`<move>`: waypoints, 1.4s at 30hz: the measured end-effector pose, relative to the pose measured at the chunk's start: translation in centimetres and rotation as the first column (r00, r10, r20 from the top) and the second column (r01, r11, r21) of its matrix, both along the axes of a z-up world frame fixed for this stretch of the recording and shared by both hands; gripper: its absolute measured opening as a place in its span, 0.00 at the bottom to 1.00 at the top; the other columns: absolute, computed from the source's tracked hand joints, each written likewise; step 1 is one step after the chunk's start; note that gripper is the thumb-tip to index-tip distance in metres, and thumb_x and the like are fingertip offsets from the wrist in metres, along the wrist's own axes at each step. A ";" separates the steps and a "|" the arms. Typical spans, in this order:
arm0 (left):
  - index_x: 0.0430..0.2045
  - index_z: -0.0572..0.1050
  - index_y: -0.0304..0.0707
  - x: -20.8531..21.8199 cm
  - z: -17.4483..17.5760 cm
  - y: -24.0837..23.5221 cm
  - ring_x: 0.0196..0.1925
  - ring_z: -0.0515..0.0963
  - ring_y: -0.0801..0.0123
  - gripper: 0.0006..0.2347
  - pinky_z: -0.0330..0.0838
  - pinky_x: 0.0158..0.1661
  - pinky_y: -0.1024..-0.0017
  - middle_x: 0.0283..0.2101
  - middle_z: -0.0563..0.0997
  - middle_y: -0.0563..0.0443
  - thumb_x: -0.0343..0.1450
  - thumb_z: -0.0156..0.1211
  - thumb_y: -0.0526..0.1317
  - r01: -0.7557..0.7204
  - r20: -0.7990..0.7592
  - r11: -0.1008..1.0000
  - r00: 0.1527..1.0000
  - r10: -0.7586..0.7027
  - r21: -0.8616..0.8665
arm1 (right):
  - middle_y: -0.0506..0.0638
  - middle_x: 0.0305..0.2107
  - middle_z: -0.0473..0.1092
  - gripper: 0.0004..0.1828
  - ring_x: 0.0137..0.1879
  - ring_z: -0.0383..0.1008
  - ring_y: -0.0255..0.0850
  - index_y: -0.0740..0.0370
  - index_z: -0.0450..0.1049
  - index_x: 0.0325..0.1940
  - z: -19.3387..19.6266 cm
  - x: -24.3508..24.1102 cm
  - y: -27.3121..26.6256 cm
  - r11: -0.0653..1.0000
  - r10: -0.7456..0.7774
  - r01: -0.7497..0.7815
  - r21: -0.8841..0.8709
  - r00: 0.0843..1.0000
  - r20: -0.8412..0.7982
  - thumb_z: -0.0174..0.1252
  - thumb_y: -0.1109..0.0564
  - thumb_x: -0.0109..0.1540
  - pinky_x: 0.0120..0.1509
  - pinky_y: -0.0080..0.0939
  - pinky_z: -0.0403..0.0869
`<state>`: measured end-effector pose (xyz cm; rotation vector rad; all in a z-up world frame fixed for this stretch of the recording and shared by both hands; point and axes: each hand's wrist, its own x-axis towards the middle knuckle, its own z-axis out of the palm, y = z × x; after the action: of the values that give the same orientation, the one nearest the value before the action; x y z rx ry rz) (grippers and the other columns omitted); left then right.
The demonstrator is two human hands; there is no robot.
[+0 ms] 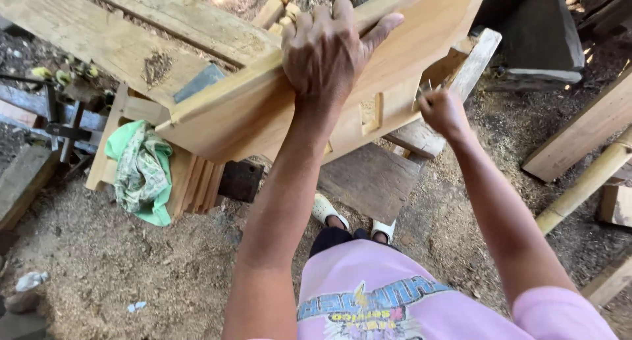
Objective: The person sands a wooden chair backrest with a sanding block, working on the edges and flat surfaces. They flip the piece over to sand the other side and continue smoothing the wood by hand.
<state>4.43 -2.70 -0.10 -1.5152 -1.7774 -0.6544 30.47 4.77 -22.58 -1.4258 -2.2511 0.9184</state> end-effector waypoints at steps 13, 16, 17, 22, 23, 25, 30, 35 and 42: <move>0.16 0.68 0.48 1.5 1.3 -1.8 0.19 0.75 0.65 0.30 0.71 0.25 0.63 0.15 0.73 0.51 0.72 0.44 0.74 0.014 -0.041 0.999 0.999 -0.013 0.038 | 0.55 0.20 0.73 0.21 0.21 0.67 0.40 0.66 0.75 0.24 -2.1 0.0 2.7 0.993 0.116 -0.118 0.002 0.977 0.181 0.51 0.58 0.71 0.27 0.44 0.74; 0.16 0.68 0.48 1.2 1.0 -1.6 0.22 0.76 0.64 0.30 0.74 0.30 0.60 0.16 0.73 0.51 0.71 0.43 0.74 0.012 -0.050 0.997 0.999 -0.008 0.075 | 0.52 0.19 0.74 0.09 0.22 0.69 0.34 0.61 0.80 0.27 0.1 -0.2 0.7 0.977 0.127 -0.138 0.160 0.989 0.078 0.58 0.60 0.61 0.32 0.41 0.72; 0.16 0.69 0.48 1.1 0.8 -1.4 0.21 0.76 0.64 0.31 0.73 0.28 0.61 0.16 0.73 0.51 0.70 0.42 0.75 0.001 -0.059 0.997 0.998 0.004 0.082 | 0.54 0.19 0.74 0.12 0.21 0.69 0.39 0.60 0.79 0.32 1.7 0.2 -1.0 0.997 0.076 -0.074 -0.039 0.994 0.076 0.54 0.57 0.67 0.29 0.46 0.71; 0.15 0.69 0.46 1.0 0.3 -1.2 0.18 0.73 0.66 0.32 0.70 0.24 0.62 0.15 0.72 0.52 0.70 0.40 0.75 -0.007 -0.074 0.999 0.997 0.011 0.051 | 0.57 0.20 0.74 0.08 0.22 0.71 0.42 0.63 0.79 0.41 0.5 1.2 -1.1 0.999 0.032 -0.032 -0.009 0.999 -0.026 0.57 0.57 0.66 0.28 0.49 0.72; 0.15 0.69 0.48 0.7 -0.1 -1.0 0.16 0.70 0.69 0.32 0.68 0.21 0.64 0.14 0.71 0.54 0.71 0.40 0.75 -0.002 -0.050 1.000 0.999 0.002 0.012 | 0.57 0.21 0.74 0.11 0.23 0.71 0.41 0.66 0.77 0.34 -1.3 0.9 0.6 0.990 0.122 -0.120 0.076 0.992 -0.015 0.56 0.58 0.68 0.31 0.48 0.73; 0.15 0.68 0.49 0.6 -0.7 -0.5 0.14 0.68 0.71 0.31 0.65 0.18 0.67 0.13 0.69 0.57 0.72 0.40 0.75 0.013 -0.024 1.000 1.000 -0.013 -0.025 | 0.56 0.22 0.73 0.17 0.24 0.70 0.41 0.68 0.76 0.28 -3.5 0.8 2.2 0.967 0.202 -0.200 0.159 0.979 0.007 0.55 0.59 0.70 0.33 0.47 0.75; 0.15 0.67 0.52 -2.5 -1.9 2.3 0.11 0.58 0.77 0.31 0.59 0.18 0.71 0.11 0.63 0.63 0.71 0.37 0.77 -0.019 -0.092 0.995 0.995 0.028 0.096 | 0.50 0.18 0.72 0.17 0.16 0.63 0.33 0.64 0.76 0.33 -6.7 0.9 -3.5 0.996 -0.047 0.060 0.071 0.984 -0.174 0.51 0.57 0.74 0.16 0.33 0.61; 0.13 0.69 0.51 -5.9 -3.5 5.4 0.08 0.53 0.79 0.33 0.48 0.09 0.70 0.08 0.59 0.66 0.71 0.39 0.79 -0.040 -0.042 0.996 0.998 0.037 -0.078 | 0.55 0.26 0.74 0.09 0.25 0.72 0.43 0.66 0.77 0.47 -4.9 -3.9 -8.6 0.877 -0.252 0.392 0.277 0.868 -0.428 0.51 0.60 0.71 0.26 0.44 0.71; 0.12 0.73 0.49 -9.4 -3.6 8.0 0.09 0.69 0.72 0.34 0.60 0.12 0.67 0.09 0.74 0.54 0.71 0.43 0.78 -0.063 0.008 0.974 0.998 0.067 -0.216 | 0.65 0.33 0.73 0.07 0.38 0.75 0.60 0.68 0.75 0.46 -4.7 -7.4 -6.5 0.701 -0.458 0.667 0.253 0.692 -0.558 0.53 0.62 0.71 0.43 0.55 0.73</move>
<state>-4.95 5.29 -3.69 -1.5890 -1.9526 -0.4534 23.10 -1.74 -27.33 -1.3845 -1.3791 0.4182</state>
